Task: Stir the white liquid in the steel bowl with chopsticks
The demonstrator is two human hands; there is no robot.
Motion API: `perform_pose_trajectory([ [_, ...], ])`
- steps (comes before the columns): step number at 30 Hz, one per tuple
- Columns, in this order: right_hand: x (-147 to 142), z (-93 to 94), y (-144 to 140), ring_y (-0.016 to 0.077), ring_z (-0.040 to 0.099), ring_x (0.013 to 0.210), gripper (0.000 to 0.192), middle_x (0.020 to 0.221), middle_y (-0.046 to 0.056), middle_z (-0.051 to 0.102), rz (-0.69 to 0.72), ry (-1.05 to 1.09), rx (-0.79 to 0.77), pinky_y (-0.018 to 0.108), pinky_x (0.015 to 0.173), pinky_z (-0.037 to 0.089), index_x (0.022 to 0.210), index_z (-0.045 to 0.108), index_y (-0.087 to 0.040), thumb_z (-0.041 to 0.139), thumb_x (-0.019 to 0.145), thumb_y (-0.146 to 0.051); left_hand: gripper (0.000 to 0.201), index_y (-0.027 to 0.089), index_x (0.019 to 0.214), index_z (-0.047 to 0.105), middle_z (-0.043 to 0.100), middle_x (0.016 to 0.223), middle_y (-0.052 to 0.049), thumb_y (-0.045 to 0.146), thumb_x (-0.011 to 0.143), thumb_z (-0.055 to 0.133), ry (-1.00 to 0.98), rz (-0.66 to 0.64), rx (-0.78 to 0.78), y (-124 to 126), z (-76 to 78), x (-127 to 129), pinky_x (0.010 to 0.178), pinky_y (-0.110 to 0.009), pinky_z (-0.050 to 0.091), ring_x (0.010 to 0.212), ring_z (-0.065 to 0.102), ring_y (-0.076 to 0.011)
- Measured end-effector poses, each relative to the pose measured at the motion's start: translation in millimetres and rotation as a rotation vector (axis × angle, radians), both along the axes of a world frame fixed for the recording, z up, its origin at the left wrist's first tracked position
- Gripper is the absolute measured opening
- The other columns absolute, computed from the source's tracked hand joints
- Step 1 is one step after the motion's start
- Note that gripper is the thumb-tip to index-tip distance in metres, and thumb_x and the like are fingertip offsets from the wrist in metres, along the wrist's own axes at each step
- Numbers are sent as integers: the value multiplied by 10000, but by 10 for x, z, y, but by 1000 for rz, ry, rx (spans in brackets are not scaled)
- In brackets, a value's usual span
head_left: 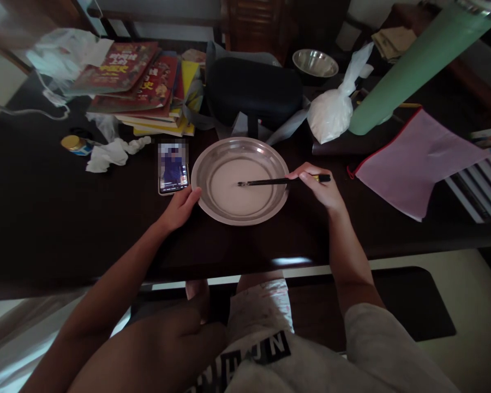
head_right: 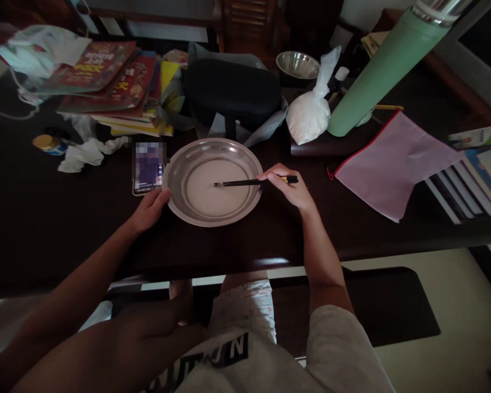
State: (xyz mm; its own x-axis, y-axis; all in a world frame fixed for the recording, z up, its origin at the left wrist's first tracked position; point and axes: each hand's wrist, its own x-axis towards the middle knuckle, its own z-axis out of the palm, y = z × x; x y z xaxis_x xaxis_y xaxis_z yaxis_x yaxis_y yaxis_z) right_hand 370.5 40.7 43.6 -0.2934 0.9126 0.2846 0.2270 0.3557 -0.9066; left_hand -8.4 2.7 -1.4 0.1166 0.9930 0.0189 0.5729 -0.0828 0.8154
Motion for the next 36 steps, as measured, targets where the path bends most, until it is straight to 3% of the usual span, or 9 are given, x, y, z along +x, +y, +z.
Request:
perform_pose_trajectory([
  [3,5,1,0,192,737,858,287,843,7,792,-64,24,10,378,861,557,835,799,-291,625,916,-505,662,211,827,624,706,853,-70,818,853,362,-26,-11,-2,0,0,2,800,-384,544,826,622,-263],
  [8,-3,-2,-5,191,737,920,251,907,8,800,46,3,-19,376,903,547,894,808,-297,640,914,-481,663,202,829,622,708,860,-89,812,854,362,-25,-7,-6,-1,11,9,808,-407,544,824,626,-272],
  [13,9,-1,-6,186,734,862,270,854,2,792,-47,37,7,373,860,549,854,803,-297,616,931,-475,681,209,777,593,693,829,-79,838,852,343,-7,-13,-5,-3,19,3,781,-389,541,795,614,-256],
  [18,3,1,-4,187,731,933,242,919,6,799,39,-13,-4,376,913,539,905,810,-303,642,915,-477,736,207,778,599,682,806,-72,893,819,336,-15,-5,-11,0,13,6,760,-371,537,783,602,-252],
  [22,12,-3,0,183,737,879,266,866,4,791,-53,34,20,365,874,545,858,804,-285,628,925,-473,743,194,845,624,699,861,-69,879,835,338,-26,-24,-7,1,6,4,809,-363,538,813,606,-244],
  [27,3,-16,-1,183,735,911,237,893,4,791,51,12,-3,366,899,547,898,811,-299,644,917,-466,695,194,825,614,677,828,-64,833,865,345,-13,-19,-3,0,-10,-7,790,-362,530,798,597,-238],
  [32,14,-12,0,173,733,864,257,854,3,785,-39,40,23,351,857,546,859,807,-293,621,936,-453,694,196,828,605,681,833,-73,835,867,339,-26,-36,0,3,-12,-5,776,-364,527,786,597,-236],
  [36,9,-10,1,183,729,903,246,889,4,792,34,0,3,364,882,542,890,811,-294,638,921,-466,700,196,812,608,676,811,-80,839,861,337,-8,-24,3,6,-7,-5,760,-367,536,775,604,-244],
])
